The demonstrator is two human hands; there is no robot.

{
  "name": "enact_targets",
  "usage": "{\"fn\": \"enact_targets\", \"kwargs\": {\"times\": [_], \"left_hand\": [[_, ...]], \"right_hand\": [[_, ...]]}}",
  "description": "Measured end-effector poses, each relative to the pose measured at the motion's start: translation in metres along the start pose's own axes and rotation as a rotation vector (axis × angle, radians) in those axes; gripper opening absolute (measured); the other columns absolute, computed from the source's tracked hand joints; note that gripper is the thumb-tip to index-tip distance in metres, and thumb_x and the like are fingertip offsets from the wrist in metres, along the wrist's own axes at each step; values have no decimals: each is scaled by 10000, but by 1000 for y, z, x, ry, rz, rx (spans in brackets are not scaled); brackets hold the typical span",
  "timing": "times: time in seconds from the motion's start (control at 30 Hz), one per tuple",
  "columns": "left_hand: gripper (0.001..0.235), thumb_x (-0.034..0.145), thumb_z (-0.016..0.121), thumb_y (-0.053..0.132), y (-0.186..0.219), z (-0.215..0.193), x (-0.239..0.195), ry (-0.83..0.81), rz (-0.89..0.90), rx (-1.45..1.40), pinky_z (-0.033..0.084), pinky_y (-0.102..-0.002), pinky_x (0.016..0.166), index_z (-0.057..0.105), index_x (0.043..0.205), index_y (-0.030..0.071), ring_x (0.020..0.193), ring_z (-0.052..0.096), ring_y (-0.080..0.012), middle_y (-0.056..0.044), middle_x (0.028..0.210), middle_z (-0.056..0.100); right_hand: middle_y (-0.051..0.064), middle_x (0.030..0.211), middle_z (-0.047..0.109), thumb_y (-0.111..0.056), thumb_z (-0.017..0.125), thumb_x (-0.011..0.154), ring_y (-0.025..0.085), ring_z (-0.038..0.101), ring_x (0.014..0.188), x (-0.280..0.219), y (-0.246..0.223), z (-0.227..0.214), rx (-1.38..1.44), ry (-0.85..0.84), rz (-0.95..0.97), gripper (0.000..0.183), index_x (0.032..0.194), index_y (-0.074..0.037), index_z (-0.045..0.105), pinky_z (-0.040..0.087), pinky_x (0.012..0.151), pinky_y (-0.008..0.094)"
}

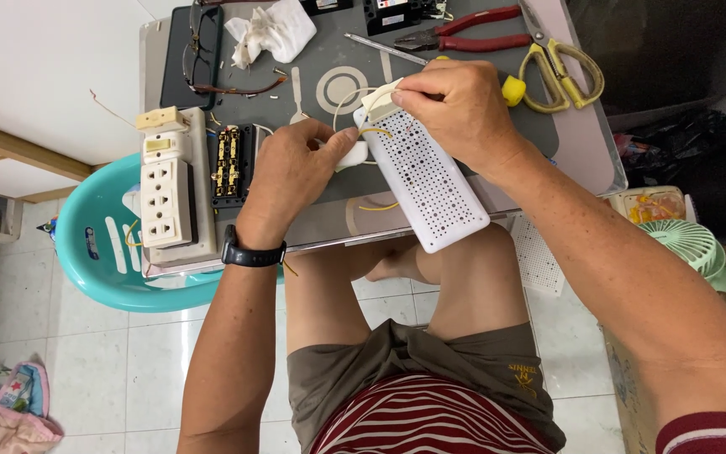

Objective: The person strips the insulation from electrical wires using wire cutters and then connects them to a white electrical outlet. They use a screwdriver to secure the wires into the terminal screws of the outlet and a multimeter to test the connections.

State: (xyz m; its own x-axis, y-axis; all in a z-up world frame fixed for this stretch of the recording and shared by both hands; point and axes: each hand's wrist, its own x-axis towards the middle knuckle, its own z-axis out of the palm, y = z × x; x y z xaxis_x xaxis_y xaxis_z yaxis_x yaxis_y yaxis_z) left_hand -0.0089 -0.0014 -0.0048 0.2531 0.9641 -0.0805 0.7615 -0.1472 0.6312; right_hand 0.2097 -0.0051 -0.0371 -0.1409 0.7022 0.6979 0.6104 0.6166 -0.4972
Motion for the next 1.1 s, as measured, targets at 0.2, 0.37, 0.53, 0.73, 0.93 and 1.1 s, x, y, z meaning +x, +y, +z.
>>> {"fn": "enact_targets", "kwargs": {"times": [0.2, 0.37, 0.53, 0.73, 0.93, 1.1], "left_hand": [[439, 853, 563, 523, 2, 1, 0, -10, 5, 26, 423, -359, 633, 708, 873, 109, 676, 588, -189, -14, 738, 672], [412, 845, 580, 512, 5, -1, -3, -18, -32, 22, 429, -353, 650, 707, 858, 120, 686, 592, -185, -3, 740, 681], [411, 829, 590, 518, 3, 2, -1, 19, 3, 48, 441, -357, 703, 720, 896, 134, 749, 624, -210, -2, 796, 710], [347, 900, 747, 236, 3, 17, 16, 356, 720, 29, 457, -412, 952, 623, 1160, 43, 1093, 623, -301, -130, 1200, 653], [184, 889, 538, 86, 19, 35, 35, 219, 821, 221, 335, -432, 443, 716, 906, 125, 512, 461, -297, -48, 605, 457], [131, 819, 705, 111, 18, 37, 44, 196, 774, 368, 538, -311, 546, 784, 893, 185, 584, 658, -227, -13, 639, 658]], "right_hand": [[49, 600, 528, 34, 747, 883, 136, 432, 563, 3, 2, 0, -20, 16, -14, 100, 787, 16, 730, 321, 506, 299], [31, 579, 500, 11, 749, 877, 128, 417, 554, 1, 5, 3, -33, 3, 20, 101, 779, -10, 733, 307, 498, 291], [37, 618, 592, 7, 766, 866, 128, 488, 578, 0, 6, 3, -12, 9, 39, 55, 816, -16, 764, 353, 512, 285], [58, 695, 660, 20, 763, 829, 148, 569, 618, 2, -1, 4, 67, -70, 14, 47, 794, -9, 750, 432, 571, 298], [131, 905, 709, 10, 733, 850, 183, 627, 720, -11, -21, -17, 120, -154, 154, 169, 1013, 54, 728, 483, 617, 305], [117, 814, 648, -124, 757, 889, 276, 637, 739, -92, -37, -48, -83, 85, 411, 85, 933, -69, 709, 513, 659, 362]]}}
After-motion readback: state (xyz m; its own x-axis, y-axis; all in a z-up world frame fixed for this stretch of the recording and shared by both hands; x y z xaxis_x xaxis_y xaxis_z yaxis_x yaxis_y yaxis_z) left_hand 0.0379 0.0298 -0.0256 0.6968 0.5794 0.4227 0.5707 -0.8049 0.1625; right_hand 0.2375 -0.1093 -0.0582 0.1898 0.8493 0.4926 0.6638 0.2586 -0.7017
